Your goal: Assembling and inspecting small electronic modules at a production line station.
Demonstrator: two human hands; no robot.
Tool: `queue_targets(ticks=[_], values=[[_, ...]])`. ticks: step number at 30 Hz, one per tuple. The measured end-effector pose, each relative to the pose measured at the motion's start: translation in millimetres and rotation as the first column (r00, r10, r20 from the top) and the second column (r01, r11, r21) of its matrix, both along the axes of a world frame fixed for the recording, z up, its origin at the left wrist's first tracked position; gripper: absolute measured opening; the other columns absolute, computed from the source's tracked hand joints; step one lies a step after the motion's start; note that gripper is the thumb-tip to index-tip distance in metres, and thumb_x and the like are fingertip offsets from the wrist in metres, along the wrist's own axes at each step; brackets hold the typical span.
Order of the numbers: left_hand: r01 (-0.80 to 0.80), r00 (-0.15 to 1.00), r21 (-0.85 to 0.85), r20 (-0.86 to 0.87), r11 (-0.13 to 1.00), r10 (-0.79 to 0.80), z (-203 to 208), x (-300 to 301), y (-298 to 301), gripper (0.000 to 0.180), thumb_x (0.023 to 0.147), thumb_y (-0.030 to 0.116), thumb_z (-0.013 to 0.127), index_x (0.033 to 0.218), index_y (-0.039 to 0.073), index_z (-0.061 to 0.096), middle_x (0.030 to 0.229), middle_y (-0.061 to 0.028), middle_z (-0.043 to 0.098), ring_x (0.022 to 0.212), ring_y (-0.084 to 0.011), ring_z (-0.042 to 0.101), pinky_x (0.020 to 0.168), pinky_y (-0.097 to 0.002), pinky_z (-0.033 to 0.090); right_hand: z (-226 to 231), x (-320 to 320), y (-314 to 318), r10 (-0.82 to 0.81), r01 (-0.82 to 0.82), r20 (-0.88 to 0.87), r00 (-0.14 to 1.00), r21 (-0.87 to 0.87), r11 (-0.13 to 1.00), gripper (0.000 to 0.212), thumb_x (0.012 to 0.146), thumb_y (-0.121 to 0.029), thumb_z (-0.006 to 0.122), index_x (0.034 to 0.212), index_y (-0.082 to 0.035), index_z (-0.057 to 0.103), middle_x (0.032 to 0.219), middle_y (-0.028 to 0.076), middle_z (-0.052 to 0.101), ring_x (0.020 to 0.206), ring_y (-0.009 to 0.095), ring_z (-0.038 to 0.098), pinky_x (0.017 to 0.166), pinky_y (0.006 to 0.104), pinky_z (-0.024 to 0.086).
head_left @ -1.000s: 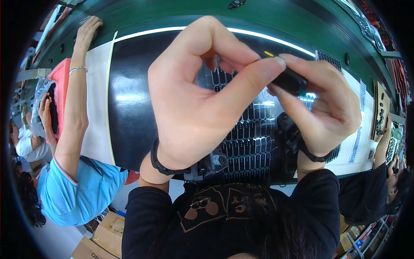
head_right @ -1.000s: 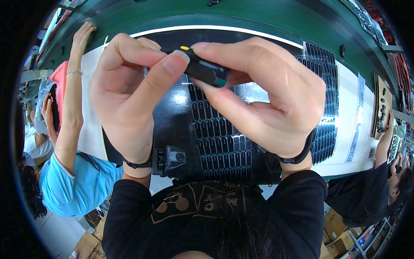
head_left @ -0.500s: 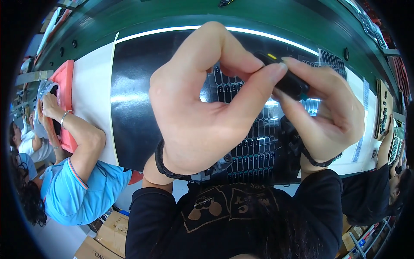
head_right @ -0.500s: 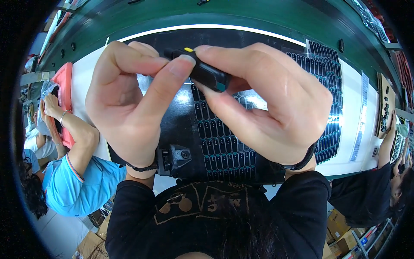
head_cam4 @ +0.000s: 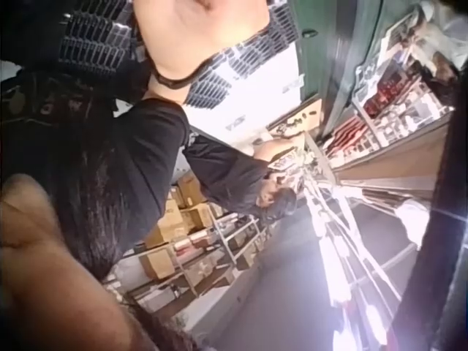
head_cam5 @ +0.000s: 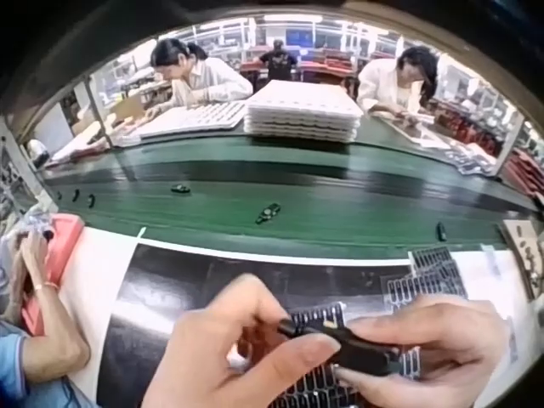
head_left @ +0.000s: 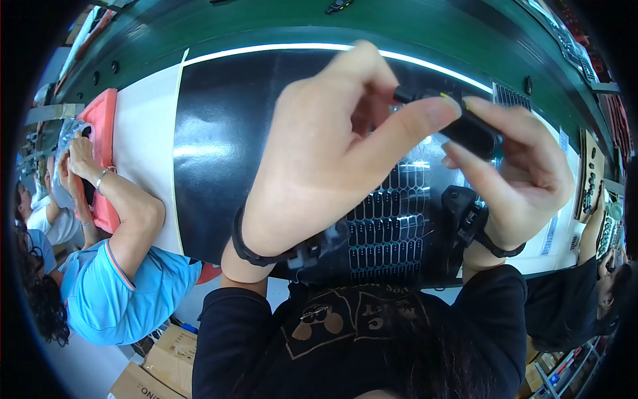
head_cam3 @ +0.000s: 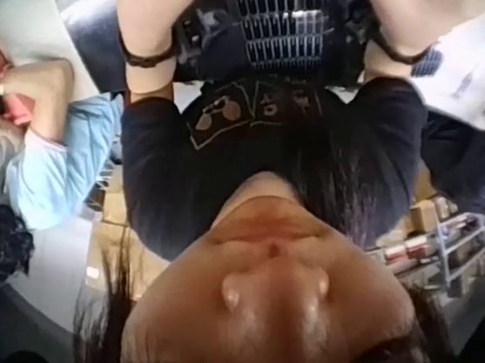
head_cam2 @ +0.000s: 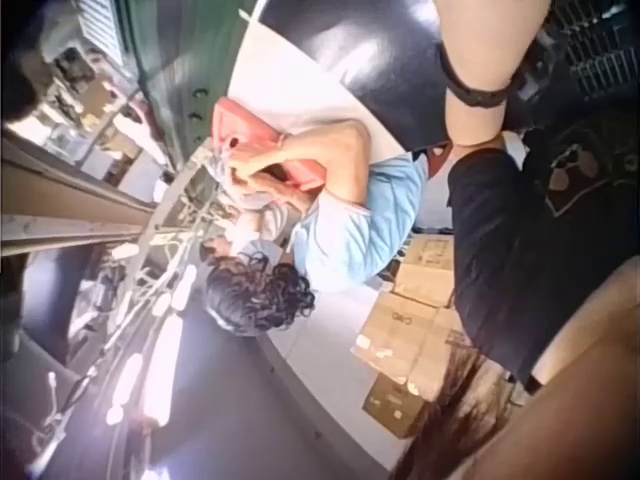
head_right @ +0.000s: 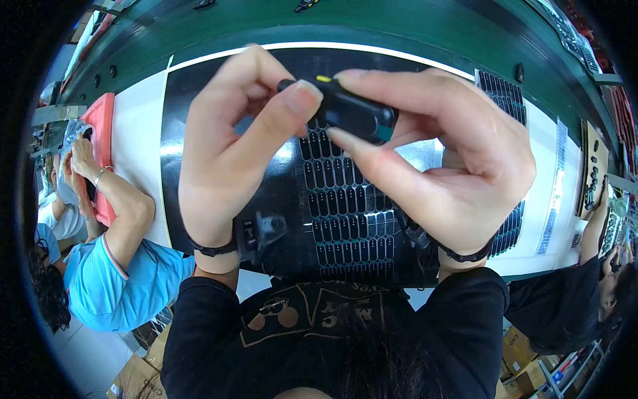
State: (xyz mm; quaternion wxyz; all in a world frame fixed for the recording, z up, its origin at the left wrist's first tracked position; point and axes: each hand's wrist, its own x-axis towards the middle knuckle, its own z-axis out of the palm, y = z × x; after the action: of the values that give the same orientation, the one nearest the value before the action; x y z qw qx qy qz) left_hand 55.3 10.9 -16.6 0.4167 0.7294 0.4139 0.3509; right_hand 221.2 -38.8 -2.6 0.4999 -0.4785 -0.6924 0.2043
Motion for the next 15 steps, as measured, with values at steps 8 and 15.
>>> queue_targets(ticks=[8, 15], values=[[0.404, 0.863, -0.324, 0.445, 0.855, -0.239, 8.8, -10.4, 3.0, 0.027, 0.087, 0.023, 0.045, 0.081, -0.001, 0.055, 0.062, -0.0051, 0.055, 0.052, -0.0054, 0.047, 0.047, -0.0151, 0.034, -1.3, 3.2, -1.3, 0.088, -0.091, -0.030, 0.996, -0.114, 0.989, 0.033, 0.059, 0.010, 0.062, 0.091, 0.007, 0.056, 0.075, 0.014, 0.057, 0.063, 0.018, 0.058, 0.052, 0.0235, 0.049], [0.020, 0.999, -0.040, 0.028, 0.999, -0.018, -18.7, -9.1, 12.9, 0.025, 0.086, 0.019, 0.046, 0.089, -0.002, 0.058, 0.066, -0.0062, 0.059, 0.055, -0.0074, 0.052, 0.048, -0.0184, 0.039, -9.1, 10.6, 31.6, 0.022, -0.143, -0.272, 0.962, -0.434, 0.889, 0.032, 0.065, 0.006, 0.061, 0.097, 0.006, 0.056, 0.079, 0.016, 0.058, 0.063, 0.016, 0.059, 0.056, 0.0231, 0.050]])
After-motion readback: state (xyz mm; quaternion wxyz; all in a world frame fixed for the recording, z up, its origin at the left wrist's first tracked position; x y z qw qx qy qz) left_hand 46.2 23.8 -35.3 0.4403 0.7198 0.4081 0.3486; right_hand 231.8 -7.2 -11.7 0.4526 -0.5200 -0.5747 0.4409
